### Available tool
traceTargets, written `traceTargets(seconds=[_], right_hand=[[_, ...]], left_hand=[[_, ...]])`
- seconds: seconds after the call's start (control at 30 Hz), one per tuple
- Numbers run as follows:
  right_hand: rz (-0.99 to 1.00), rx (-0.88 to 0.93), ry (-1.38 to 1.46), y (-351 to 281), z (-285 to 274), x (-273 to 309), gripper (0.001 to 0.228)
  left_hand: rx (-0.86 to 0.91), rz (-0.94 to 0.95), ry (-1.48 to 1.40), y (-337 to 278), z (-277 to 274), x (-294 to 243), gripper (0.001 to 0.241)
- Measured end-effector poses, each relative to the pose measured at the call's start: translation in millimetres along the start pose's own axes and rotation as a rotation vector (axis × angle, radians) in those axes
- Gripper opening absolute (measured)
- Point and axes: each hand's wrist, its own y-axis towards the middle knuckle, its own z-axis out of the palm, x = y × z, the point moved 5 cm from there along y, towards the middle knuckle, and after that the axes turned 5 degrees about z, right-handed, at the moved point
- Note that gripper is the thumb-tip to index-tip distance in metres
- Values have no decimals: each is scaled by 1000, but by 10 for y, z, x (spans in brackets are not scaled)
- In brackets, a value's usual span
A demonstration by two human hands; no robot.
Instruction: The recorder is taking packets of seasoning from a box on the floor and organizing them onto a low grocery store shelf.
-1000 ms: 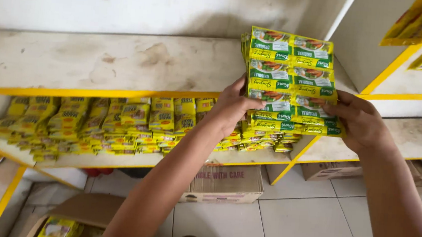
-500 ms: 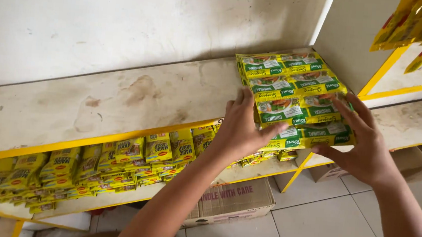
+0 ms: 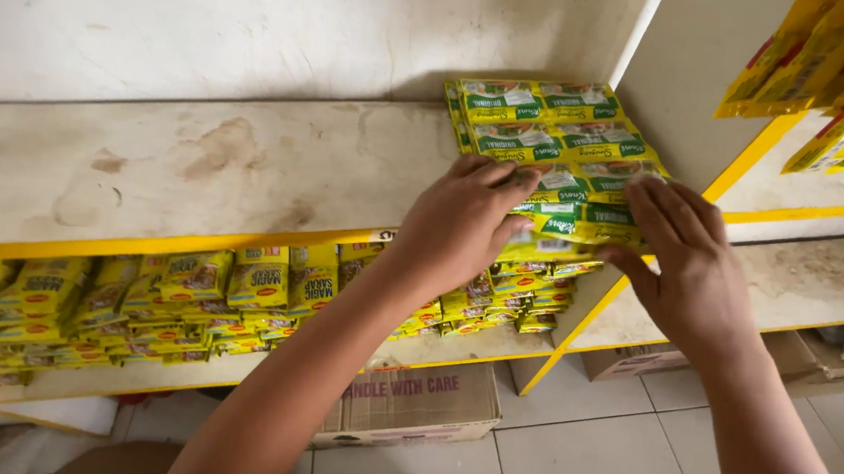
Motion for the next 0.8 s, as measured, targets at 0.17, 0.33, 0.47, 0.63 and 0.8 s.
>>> traceTargets(seconds=[0.17, 0.33, 0.47, 0.63, 0.8], right_hand=[[-91, 40, 111, -44, 64, -140, 61], [-129, -33, 87, 68, 87, -237, 50], [-152, -46, 82, 129, 83, -250, 48], [-132, 86, -53, 144, -36, -140, 103], [-127, 109, 57, 98, -64, -171, 79]], left_hand=[[-107, 86, 76, -52, -67, -314, 78], [55, -36, 186, 71, 180, -108, 53], [-17, -10, 148, 34, 86, -218, 57], [39, 16, 159, -56, 164, -162, 75], [-4, 108, 255, -40, 186, -384, 78]])
